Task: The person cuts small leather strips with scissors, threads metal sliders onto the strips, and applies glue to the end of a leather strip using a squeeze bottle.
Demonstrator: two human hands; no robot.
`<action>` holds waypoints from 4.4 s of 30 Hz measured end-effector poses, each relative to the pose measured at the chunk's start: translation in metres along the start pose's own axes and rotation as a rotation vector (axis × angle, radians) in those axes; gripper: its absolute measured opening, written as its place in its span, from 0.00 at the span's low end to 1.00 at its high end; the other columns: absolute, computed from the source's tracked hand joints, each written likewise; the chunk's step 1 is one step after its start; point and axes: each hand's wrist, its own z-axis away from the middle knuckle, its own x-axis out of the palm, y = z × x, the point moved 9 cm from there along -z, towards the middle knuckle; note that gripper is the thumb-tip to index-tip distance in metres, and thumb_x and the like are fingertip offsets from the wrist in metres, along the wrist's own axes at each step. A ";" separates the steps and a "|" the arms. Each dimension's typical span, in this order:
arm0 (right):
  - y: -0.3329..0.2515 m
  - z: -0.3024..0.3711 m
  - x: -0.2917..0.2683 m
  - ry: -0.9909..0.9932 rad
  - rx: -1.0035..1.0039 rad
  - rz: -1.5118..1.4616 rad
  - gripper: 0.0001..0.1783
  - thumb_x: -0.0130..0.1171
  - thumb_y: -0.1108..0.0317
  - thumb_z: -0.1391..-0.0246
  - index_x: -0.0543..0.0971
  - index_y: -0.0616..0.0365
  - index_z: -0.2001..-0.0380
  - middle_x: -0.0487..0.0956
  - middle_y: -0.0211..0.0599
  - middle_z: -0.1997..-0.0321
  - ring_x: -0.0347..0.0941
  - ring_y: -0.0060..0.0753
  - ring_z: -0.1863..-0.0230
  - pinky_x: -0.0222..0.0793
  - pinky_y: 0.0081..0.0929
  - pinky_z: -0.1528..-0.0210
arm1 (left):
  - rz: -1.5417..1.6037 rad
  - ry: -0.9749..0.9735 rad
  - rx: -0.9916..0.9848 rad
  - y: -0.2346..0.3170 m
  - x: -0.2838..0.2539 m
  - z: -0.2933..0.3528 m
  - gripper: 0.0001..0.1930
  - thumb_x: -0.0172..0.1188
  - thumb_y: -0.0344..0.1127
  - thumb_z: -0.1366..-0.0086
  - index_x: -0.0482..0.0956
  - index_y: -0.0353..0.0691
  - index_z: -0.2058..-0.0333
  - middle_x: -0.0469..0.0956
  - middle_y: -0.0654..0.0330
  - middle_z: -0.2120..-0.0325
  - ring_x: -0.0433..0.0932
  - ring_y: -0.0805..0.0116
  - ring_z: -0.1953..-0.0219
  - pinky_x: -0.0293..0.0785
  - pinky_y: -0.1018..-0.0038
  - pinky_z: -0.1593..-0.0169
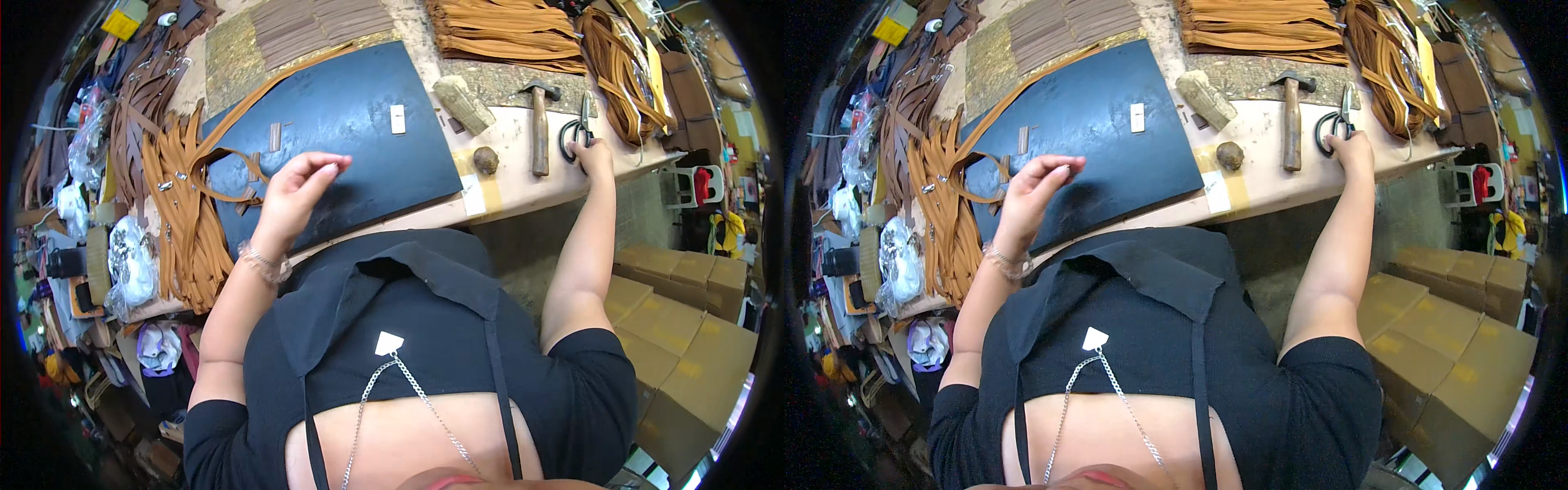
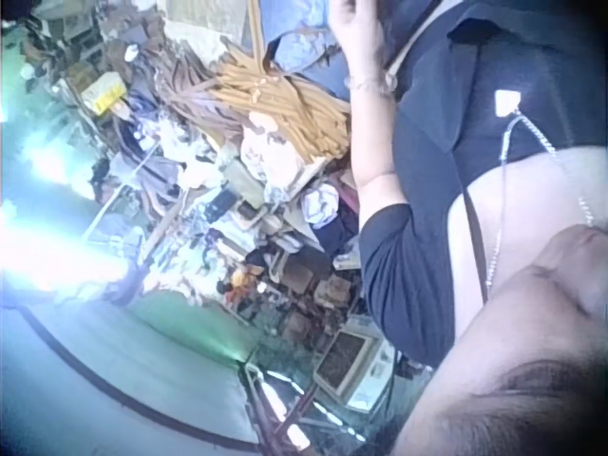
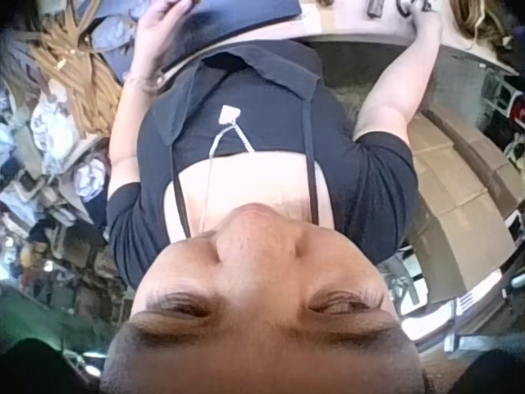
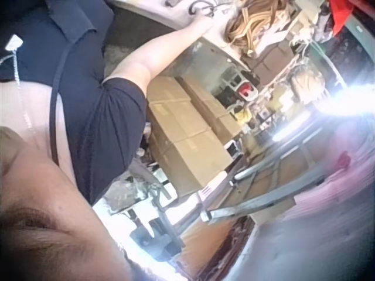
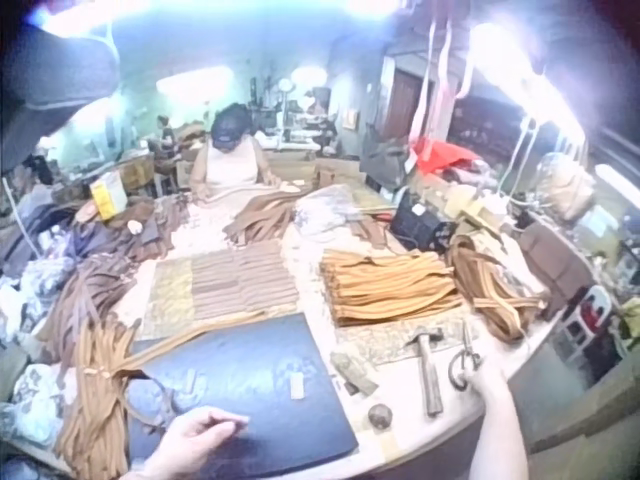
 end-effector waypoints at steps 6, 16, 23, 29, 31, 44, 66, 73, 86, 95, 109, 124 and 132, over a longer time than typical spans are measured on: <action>-0.043 0.046 0.011 -0.275 0.098 -1.437 0.09 0.56 0.72 0.39 0.73 0.60 0.56 0.76 0.32 0.68 0.73 0.26 0.72 0.72 0.22 0.69 | 0.289 0.037 -0.120 0.015 -0.014 0.031 0.12 0.52 0.34 0.26 0.77 0.35 0.50 0.78 0.64 0.65 0.75 0.76 0.61 0.73 0.75 0.51; -0.265 0.280 -0.040 -1.003 -0.700 -0.748 0.18 0.61 0.79 0.50 0.72 0.58 0.55 0.77 0.25 0.71 0.72 0.16 0.70 0.66 0.18 0.66 | -0.005 0.189 0.128 0.068 -0.021 0.065 0.06 0.57 0.25 0.31 0.78 0.32 0.57 0.79 0.61 0.64 0.77 0.73 0.61 0.74 0.76 0.53; -0.307 0.313 -0.062 -0.863 -0.941 -0.414 0.23 0.76 0.62 0.60 0.77 0.61 0.64 0.79 0.35 0.75 0.73 0.25 0.73 0.67 0.25 0.68 | -0.585 0.225 0.538 0.117 -0.017 0.096 0.08 0.63 0.20 0.41 0.81 0.33 0.61 0.81 0.57 0.69 0.80 0.65 0.64 0.75 0.73 0.57; -0.315 0.318 -0.064 -0.881 -0.960 -0.494 0.28 0.80 0.68 0.66 0.76 0.61 0.62 0.71 0.24 0.75 0.64 0.15 0.74 0.60 0.17 0.71 | -0.734 0.237 0.695 0.135 -0.011 0.106 0.09 0.67 0.23 0.45 0.80 0.34 0.65 0.81 0.57 0.71 0.80 0.60 0.66 0.74 0.69 0.58; -0.313 0.317 -0.062 -0.882 -0.954 -0.506 0.28 0.80 0.68 0.67 0.76 0.61 0.62 0.71 0.23 0.75 0.64 0.14 0.74 0.60 0.17 0.71 | -0.738 0.240 0.704 0.136 -0.010 0.107 0.09 0.67 0.23 0.45 0.80 0.35 0.65 0.81 0.57 0.72 0.80 0.60 0.67 0.74 0.69 0.58; -0.316 0.319 -0.068 -0.859 -0.968 -0.510 0.28 0.80 0.68 0.69 0.77 0.61 0.62 0.69 0.21 0.76 0.63 0.13 0.74 0.58 0.15 0.73 | -0.816 0.245 0.761 0.143 -0.006 0.110 0.11 0.69 0.25 0.47 0.80 0.36 0.64 0.80 0.58 0.73 0.79 0.60 0.68 0.74 0.68 0.58; -0.327 0.330 -0.092 -0.678 -1.120 -0.366 0.29 0.80 0.56 0.67 0.78 0.60 0.64 0.76 0.34 0.76 0.73 0.30 0.76 0.68 0.27 0.72 | -0.933 0.223 0.793 0.162 0.002 0.124 0.11 0.71 0.25 0.50 0.80 0.34 0.67 0.79 0.58 0.74 0.78 0.61 0.69 0.74 0.70 0.63; -0.319 0.333 -0.070 -0.961 -1.032 -0.407 0.31 0.81 0.58 0.65 0.75 0.62 0.62 0.74 0.30 0.76 0.69 0.22 0.74 0.65 0.22 0.69 | -0.757 0.160 0.617 0.150 -0.006 0.114 0.06 0.67 0.22 0.46 0.79 0.32 0.69 0.79 0.56 0.74 0.78 0.60 0.70 0.73 0.70 0.62; -0.304 0.345 -0.048 -1.419 -0.856 -0.528 0.29 0.80 0.55 0.61 0.76 0.63 0.64 0.73 0.26 0.75 0.65 0.17 0.71 0.63 0.22 0.69 | -0.399 -0.015 0.317 0.121 -0.005 0.112 0.04 0.65 0.23 0.43 0.79 0.33 0.70 0.78 0.58 0.75 0.77 0.66 0.70 0.73 0.73 0.62; -0.302 0.348 -0.052 -1.485 -0.916 -0.446 0.29 0.79 0.53 0.62 0.76 0.62 0.64 0.72 0.27 0.75 0.66 0.19 0.70 0.64 0.24 0.68 | -0.371 -0.118 0.382 0.124 0.004 0.115 0.06 0.69 0.27 0.44 0.81 0.33 0.70 0.79 0.58 0.76 0.78 0.65 0.71 0.73 0.72 0.63; -0.300 0.348 -0.045 -1.582 -0.987 -0.447 0.31 0.78 0.48 0.62 0.76 0.62 0.66 0.72 0.25 0.77 0.67 0.18 0.73 0.62 0.23 0.71 | -0.205 -0.226 0.320 0.114 0.010 0.113 0.07 0.70 0.30 0.43 0.82 0.34 0.70 0.79 0.58 0.76 0.78 0.66 0.71 0.74 0.71 0.63; -0.223 0.186 -0.022 -0.815 -0.495 -0.566 0.16 0.67 0.62 0.47 0.78 0.59 0.59 0.79 0.32 0.72 0.74 0.22 0.70 0.68 0.22 0.67 | -0.177 0.108 0.044 0.044 -0.045 0.084 0.03 0.58 0.27 0.31 0.76 0.34 0.61 0.76 0.64 0.67 0.75 0.78 0.64 0.72 0.81 0.56; -0.005 -0.029 -0.011 0.095 -0.103 -0.074 0.34 0.72 0.50 0.55 0.80 0.65 0.51 0.82 0.55 0.55 0.80 0.49 0.53 0.72 0.36 0.48 | -0.197 0.053 -0.057 0.009 -0.030 0.064 0.03 0.58 0.31 0.31 0.77 0.38 0.63 0.75 0.68 0.67 0.72 0.80 0.63 0.69 0.81 0.54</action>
